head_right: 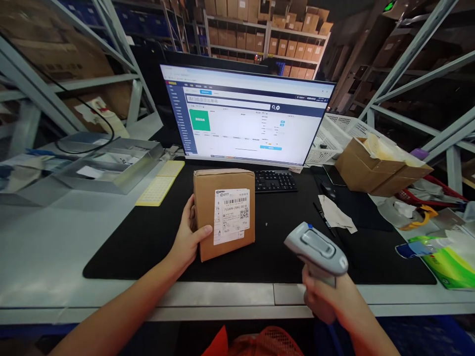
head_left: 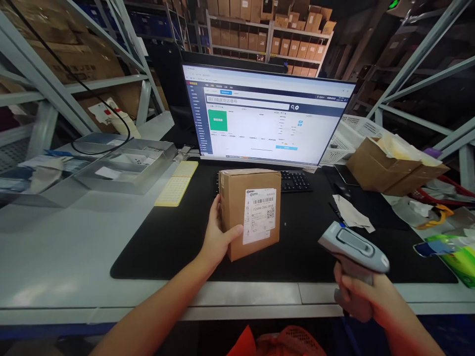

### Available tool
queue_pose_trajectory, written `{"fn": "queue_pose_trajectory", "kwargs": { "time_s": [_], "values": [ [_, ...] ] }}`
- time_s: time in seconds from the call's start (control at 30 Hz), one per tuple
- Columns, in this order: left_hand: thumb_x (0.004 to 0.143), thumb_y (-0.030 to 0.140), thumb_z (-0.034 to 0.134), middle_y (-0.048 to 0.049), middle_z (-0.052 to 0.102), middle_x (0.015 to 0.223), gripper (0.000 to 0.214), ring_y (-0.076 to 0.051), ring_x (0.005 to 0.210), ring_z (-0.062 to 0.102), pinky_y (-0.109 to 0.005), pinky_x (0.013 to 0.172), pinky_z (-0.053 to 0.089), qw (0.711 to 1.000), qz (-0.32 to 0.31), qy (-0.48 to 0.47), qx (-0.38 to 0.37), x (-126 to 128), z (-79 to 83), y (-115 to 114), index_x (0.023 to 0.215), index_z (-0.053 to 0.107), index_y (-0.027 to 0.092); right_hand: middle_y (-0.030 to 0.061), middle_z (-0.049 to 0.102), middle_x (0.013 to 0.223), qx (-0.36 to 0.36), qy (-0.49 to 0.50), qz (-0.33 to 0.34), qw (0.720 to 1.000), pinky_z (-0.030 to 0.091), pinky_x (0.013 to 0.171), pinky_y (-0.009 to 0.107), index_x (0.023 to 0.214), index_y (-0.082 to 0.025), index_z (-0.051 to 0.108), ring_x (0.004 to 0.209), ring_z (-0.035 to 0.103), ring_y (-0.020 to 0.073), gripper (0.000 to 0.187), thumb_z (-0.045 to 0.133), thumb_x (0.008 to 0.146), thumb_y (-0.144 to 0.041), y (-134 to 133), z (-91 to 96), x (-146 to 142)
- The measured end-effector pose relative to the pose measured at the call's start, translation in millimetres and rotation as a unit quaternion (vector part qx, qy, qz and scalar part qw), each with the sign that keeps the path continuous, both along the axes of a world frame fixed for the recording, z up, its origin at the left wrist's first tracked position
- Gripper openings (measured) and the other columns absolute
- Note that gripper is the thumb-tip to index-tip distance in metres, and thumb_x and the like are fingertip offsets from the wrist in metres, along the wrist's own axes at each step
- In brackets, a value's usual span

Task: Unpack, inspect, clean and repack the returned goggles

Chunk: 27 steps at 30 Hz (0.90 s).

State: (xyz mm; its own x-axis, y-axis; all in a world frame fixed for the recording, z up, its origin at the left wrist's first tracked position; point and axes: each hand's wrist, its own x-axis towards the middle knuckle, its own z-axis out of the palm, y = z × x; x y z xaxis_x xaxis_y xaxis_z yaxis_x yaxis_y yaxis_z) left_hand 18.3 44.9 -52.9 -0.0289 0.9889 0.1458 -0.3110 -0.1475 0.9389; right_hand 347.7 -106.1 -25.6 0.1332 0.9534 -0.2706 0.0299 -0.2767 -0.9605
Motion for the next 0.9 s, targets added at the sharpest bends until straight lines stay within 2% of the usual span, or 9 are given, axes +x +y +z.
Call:
{"fn": "queue_pose_trajectory", "kwargs": {
  "time_s": [0.2,0.4,0.43,0.5,0.57,0.63,0.7,0.8,0.9],
  "values": [
    [0.065,0.033,0.087,-0.0106,0.058,0.144,0.091,-0.035,0.131,0.057,-0.048,0.106,0.051,0.982,-0.018,-0.124,-0.142,1,14.5,-3,0.146,0.047,0.030,0.0089,0.071,0.078,-0.057,-0.225,-0.084,0.969,0.056,0.071,0.040,0.083,-0.019,0.068,0.077,0.069,0.0291,0.044,0.073,0.072,-0.062,45,-32.2,63],
    [0.074,0.034,0.079,-0.0170,0.073,0.122,0.072,-0.039,0.108,0.071,-0.052,0.093,0.057,0.925,-0.123,-0.219,-0.285,3,21.2,-9,0.140,0.054,0.018,0.0141,0.067,0.113,0.106,-0.498,-0.194,0.839,0.041,0.110,0.063,0.094,-0.033,0.071,0.120,0.058,0.0485,0.037,0.061,0.078,-0.066,26,-41.0,61],
    [0.073,0.034,0.080,-0.0171,0.074,0.120,0.075,-0.039,0.107,0.072,-0.052,0.093,0.056,0.919,-0.141,-0.224,-0.291,3,20.7,-11,0.142,0.053,0.017,0.0106,0.066,0.120,0.143,-0.475,-0.207,0.843,0.039,0.113,0.063,0.101,-0.040,0.070,0.126,0.056,0.0470,0.034,0.058,0.081,-0.066,20,-44.1,47],
    [0.072,0.036,0.082,-0.0172,0.075,0.117,0.083,-0.039,0.105,0.072,-0.053,0.094,0.055,0.907,-0.185,-0.226,-0.302,4,18.2,-15,0.146,0.050,0.017,0.0010,0.062,0.134,0.175,-0.351,-0.157,0.906,0.038,0.114,0.063,0.115,-0.053,0.064,0.134,0.052,0.0425,0.035,0.054,0.085,-0.069,10,-54.3,6],
    [0.071,0.039,0.083,-0.0174,0.075,0.116,0.088,-0.040,0.105,0.072,-0.054,0.095,0.054,0.900,-0.231,-0.217,-0.299,4,14.3,-19,0.149,0.047,0.018,-0.0001,0.044,0.158,0.165,-0.138,0.010,0.976,0.043,0.110,0.063,0.147,-0.051,0.042,0.144,0.042,0.0414,0.069,0.052,0.084,-0.077,5,-66.4,-42],
    [0.072,0.041,0.083,-0.0172,0.074,0.120,0.089,-0.041,0.109,0.070,-0.055,0.099,0.051,0.906,-0.262,-0.195,-0.268,4,10.2,-23,0.151,0.046,0.020,0.0026,0.022,0.170,0.183,0.032,0.087,0.979,0.038,0.116,0.059,0.162,-0.042,0.012,0.152,0.027,0.0409,0.109,0.054,0.073,-0.088,5,-74.1,-86],
    [0.077,0.045,0.079,-0.0165,0.070,0.129,0.087,-0.041,0.120,0.065,-0.056,0.106,0.046,0.921,-0.275,-0.163,-0.223,2,7.7,-25,0.153,0.043,0.023,0.0026,0.013,0.172,0.183,0.119,0.091,0.972,0.029,0.122,0.055,0.163,-0.037,-0.002,0.155,0.018,0.0367,0.119,0.057,0.072,-0.087,9,-75.1,-115],
    [0.079,0.061,0.074,-0.0142,0.051,0.153,0.091,-0.041,0.142,0.045,-0.056,0.118,0.034,0.948,-0.278,-0.095,-0.119,-2,6.9,-28,0.156,0.038,0.028,0.0034,0.021,0.170,0.159,0.185,0.037,0.969,0.028,0.122,0.054,0.163,-0.035,0.005,0.155,0.021,0.0348,0.107,0.057,0.080,-0.078,17,-72.1,-131],
    [0.067,0.070,0.080,-0.0109,0.029,0.167,0.111,-0.041,0.153,0.025,-0.052,0.125,0.023,0.962,-0.271,-0.013,-0.010,-3,3.2,-30,0.159,0.032,0.029,0.0081,0.034,0.165,0.130,0.238,-0.015,0.962,0.044,0.108,0.059,0.163,-0.034,0.014,0.147,0.037,0.0407,0.095,0.049,0.085,-0.077,26,-72.7,-127]
  ]
}}
